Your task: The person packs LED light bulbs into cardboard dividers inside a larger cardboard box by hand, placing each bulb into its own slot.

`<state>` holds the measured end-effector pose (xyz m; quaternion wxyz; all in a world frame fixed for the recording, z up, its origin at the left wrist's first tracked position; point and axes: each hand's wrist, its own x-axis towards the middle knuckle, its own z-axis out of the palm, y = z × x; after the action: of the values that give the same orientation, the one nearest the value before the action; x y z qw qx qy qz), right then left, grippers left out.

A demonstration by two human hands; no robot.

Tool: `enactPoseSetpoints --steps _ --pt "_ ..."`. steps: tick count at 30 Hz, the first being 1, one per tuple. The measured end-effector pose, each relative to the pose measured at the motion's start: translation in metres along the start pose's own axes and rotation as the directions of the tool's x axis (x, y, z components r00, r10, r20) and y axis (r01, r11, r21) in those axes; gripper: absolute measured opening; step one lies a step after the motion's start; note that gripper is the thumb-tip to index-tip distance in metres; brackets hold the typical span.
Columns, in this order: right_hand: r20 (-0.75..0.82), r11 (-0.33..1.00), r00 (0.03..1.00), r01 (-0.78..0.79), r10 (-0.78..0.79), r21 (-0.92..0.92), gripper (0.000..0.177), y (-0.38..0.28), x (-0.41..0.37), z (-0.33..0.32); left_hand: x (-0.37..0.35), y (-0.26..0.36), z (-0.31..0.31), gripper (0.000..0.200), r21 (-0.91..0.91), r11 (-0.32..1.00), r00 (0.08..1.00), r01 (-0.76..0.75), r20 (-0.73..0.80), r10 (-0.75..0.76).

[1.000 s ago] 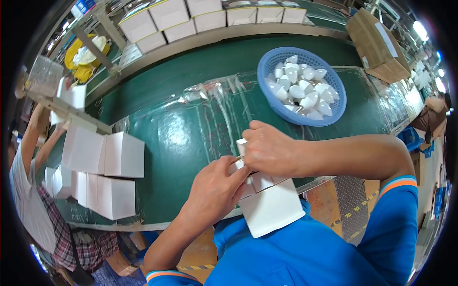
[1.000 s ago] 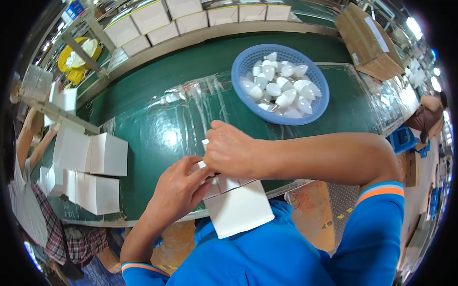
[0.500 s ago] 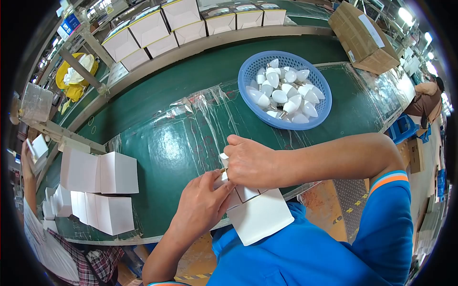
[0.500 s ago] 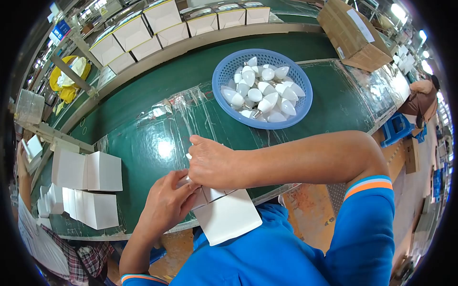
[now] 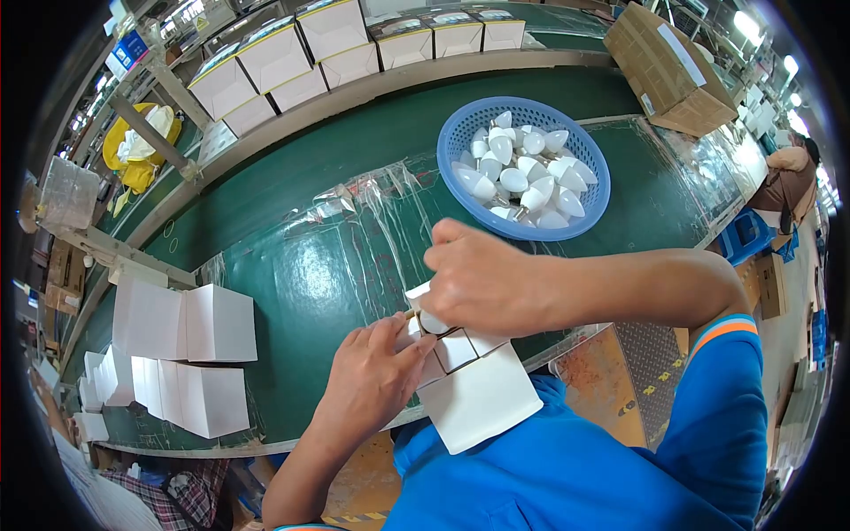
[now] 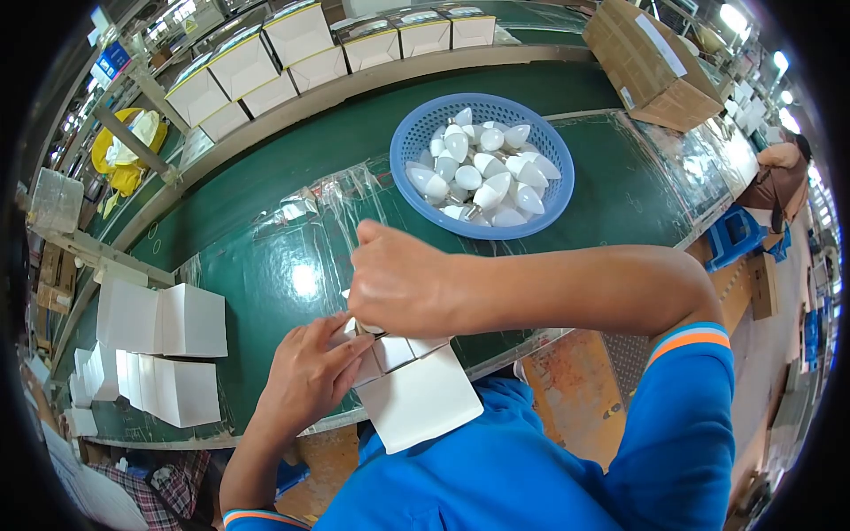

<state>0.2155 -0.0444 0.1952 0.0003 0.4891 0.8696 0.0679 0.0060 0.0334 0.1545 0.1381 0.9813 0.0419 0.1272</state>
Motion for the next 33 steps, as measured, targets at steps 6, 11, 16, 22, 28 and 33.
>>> enactPoseSetpoints --steps 6,11,16,22,28,33 --pt "-0.242 0.869 0.874 -0.313 0.421 0.382 0.027 0.056 -0.044 -0.043 0.005 0.006 -0.014 0.056 -0.203 0.965 0.986 0.164 0.055 -0.156" --pt "-0.372 0.797 0.748 -0.603 0.55 -0.034 0.027 0.076 -0.071 -0.009 0.007 -0.005 -0.005 0.058 -0.424 0.825 0.923 0.373 0.084 -0.375" --pt "-0.275 0.963 0.959 0.014 0.063 0.27 0.013 0.005 -0.034 -0.022 0.016 -0.004 -0.009 0.056 -0.361 0.777 0.856 0.516 0.184 -0.484" --pt "-0.197 0.944 0.966 0.212 -0.165 0.252 0.006 -0.028 -0.005 0.028 0.016 -0.02 -0.005 0.043 -0.452 0.659 0.786 0.601 0.184 -0.59" --pt "-0.164 0.972 0.978 0.159 -0.131 0.172 0.007 -0.024 0.01 0.023 0.015 -0.017 -0.004 0.025 -0.467 0.682 0.783 0.563 0.036 -0.621" --pt "-0.2 0.95 0.961 0.233 -0.192 0.207 0.009 -0.012 0.01 0.019 -0.002 -0.001 -0.015 0.021 -0.195 0.927 0.915 0.322 -0.188 -0.357"
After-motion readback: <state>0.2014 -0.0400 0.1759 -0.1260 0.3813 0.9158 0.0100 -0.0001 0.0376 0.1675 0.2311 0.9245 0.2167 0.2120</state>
